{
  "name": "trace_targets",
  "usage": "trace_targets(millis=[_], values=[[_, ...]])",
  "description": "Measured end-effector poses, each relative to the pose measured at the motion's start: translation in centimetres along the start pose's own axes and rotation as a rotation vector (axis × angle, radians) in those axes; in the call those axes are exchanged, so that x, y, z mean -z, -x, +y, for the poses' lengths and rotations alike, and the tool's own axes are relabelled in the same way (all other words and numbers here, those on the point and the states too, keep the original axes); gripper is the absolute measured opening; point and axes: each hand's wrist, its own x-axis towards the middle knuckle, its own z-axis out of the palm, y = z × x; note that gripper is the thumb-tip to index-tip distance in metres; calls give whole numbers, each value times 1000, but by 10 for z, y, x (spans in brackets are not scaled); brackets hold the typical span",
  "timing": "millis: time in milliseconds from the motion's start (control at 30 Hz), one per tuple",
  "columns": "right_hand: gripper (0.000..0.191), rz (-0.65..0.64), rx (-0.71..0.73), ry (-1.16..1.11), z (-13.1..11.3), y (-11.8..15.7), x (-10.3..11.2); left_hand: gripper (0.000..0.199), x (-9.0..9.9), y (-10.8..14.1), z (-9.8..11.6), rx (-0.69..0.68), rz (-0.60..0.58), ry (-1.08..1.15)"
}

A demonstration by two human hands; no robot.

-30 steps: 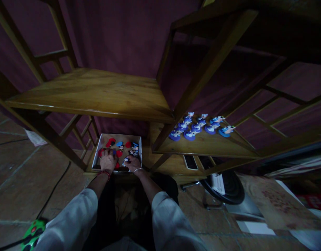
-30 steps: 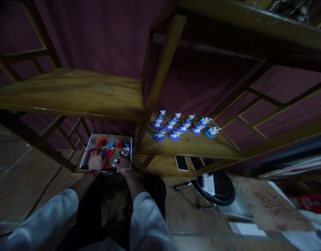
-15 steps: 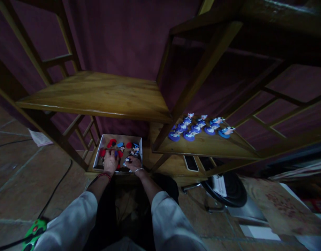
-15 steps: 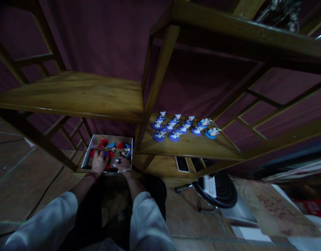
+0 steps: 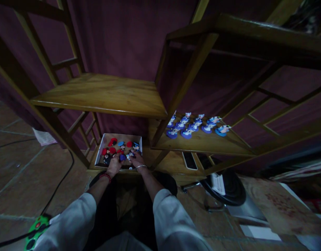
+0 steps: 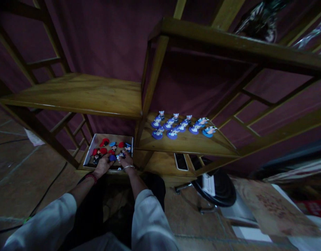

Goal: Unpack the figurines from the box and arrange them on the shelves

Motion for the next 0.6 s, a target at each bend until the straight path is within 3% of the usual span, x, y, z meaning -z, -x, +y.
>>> trace_targets(millis=[100, 200, 600], values=[[42, 18, -97, -100, -6, 4, -2, 41, 0, 5, 3, 106, -58, 249], [40, 16, -95, -113, -10, 8, -1, 44, 2, 11, 6, 175, -74, 455], [35, 37, -86, -25, -23, 21, 0, 56, 20, 25, 14, 309, -125, 869]])
